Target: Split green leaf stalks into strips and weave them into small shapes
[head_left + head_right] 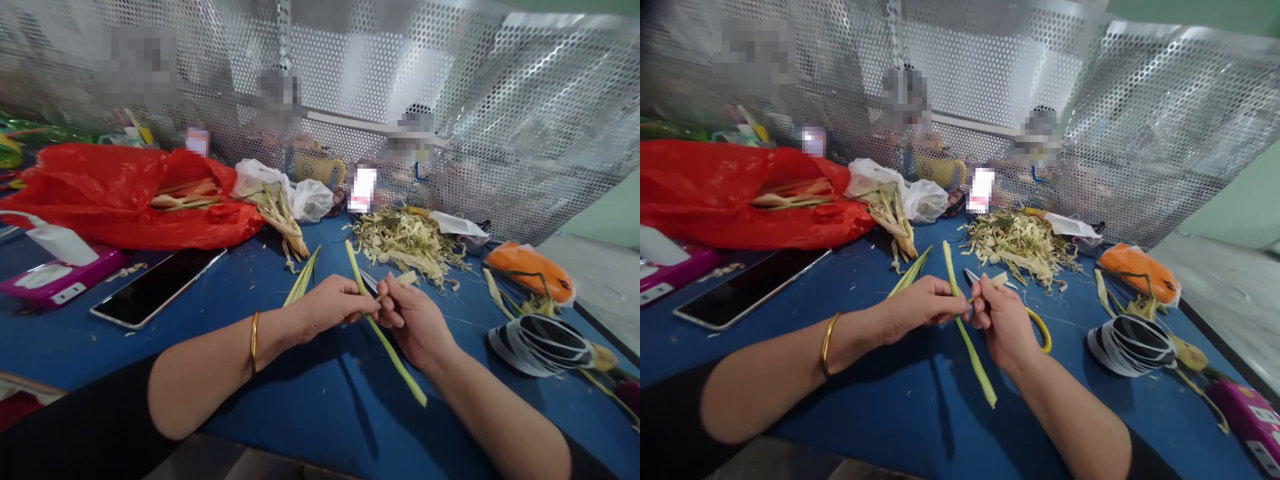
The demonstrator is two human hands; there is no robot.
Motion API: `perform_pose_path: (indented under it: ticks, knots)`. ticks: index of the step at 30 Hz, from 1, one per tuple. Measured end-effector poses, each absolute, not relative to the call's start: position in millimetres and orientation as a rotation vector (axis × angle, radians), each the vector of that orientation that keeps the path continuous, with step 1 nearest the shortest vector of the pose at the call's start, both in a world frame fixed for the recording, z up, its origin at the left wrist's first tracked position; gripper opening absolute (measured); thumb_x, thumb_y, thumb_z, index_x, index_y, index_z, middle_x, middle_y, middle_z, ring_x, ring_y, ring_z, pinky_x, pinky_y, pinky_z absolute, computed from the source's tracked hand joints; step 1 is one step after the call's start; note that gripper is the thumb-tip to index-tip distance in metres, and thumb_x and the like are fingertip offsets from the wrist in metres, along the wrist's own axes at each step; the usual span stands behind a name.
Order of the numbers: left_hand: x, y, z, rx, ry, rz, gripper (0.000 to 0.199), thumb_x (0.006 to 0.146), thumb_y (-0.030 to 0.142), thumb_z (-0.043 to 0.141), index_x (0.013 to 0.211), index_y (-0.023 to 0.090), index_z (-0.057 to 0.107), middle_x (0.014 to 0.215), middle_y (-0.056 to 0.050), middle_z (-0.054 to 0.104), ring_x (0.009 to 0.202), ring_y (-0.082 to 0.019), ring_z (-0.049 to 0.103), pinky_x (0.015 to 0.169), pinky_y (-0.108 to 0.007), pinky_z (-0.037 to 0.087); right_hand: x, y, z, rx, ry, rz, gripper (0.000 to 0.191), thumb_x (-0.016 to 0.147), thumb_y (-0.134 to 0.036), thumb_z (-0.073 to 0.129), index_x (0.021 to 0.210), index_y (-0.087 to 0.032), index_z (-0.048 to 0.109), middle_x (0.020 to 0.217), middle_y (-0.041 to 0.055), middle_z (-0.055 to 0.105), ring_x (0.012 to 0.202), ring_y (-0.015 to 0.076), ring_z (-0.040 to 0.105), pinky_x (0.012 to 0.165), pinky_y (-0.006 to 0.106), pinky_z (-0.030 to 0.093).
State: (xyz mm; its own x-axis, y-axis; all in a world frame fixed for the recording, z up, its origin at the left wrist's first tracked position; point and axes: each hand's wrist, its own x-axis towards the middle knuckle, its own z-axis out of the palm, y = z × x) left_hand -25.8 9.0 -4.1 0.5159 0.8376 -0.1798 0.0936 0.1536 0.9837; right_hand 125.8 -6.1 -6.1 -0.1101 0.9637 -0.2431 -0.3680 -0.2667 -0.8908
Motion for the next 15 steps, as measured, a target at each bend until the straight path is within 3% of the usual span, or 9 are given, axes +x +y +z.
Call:
perform_pose_path:
  ticks: [5, 10, 12, 15]
  knots:
    - [-25, 5, -3, 1.377, 0.915, 0.664, 0.035, 0.074, 0.036, 0.063, 0.048, 0.016, 0.051, 0.043, 0.006, 0.041, 0.043, -0.006, 0.031, 0.047, -0.024, 0.02, 126, -4, -1, -1.079, -0.815, 1.561, 0.036, 0.062, -0.042, 0.08, 0.064, -0.016, 0.056, 0.04, -0.0095, 0.044, 0.033, 0.0023, 0.027, 0.039, 0.018, 0.028]
    - [-23, 7, -9, 1.305, 0.896, 0.714, 0.034, 0.076, 0.044, 0.062, 0.061, 0.015, 0.062, 0.046, 0.004, 0.046, 0.043, -0.006, 0.032, 0.045, -0.023, 0.019, 136, 3, 1, -1.122, -0.886, 1.599, 0.036, 0.06, -0.043, 0.081, 0.067, -0.015, 0.06, 0.045, -0.0083, 0.046, 0.036, 0.003, 0.032, 0.041, 0.019, 0.03]
    - [-24, 9, -8, 1.245, 0.874, 0.689, 0.042, 0.081, 0.051, 0.053, 0.068, 0.014, 0.066, 0.049, 0.002, 0.051, 0.04, -0.006, 0.031, 0.044, -0.023, 0.018, 143, 7, 0, -1.169, -0.972, 1.449, 0.035, 0.063, -0.045, 0.078, 0.075, -0.015, 0.065, 0.052, -0.0057, 0.052, 0.042, 0.0059, 0.041, 0.045, 0.02, 0.035]
    - [-24, 11, -5, 1.222, 0.867, 0.641, 0.049, 0.085, 0.053, 0.044, 0.073, 0.013, 0.069, 0.052, 0.0, 0.055, 0.039, -0.005, 0.029, 0.044, -0.023, 0.017, 152, 13, 2, -1.266, -1.166, 0.914, 0.033, 0.072, -0.045, 0.07, 0.091, -0.018, 0.069, 0.072, 0.0004, 0.063, 0.065, 0.0139, 0.056, 0.06, 0.026, 0.043]
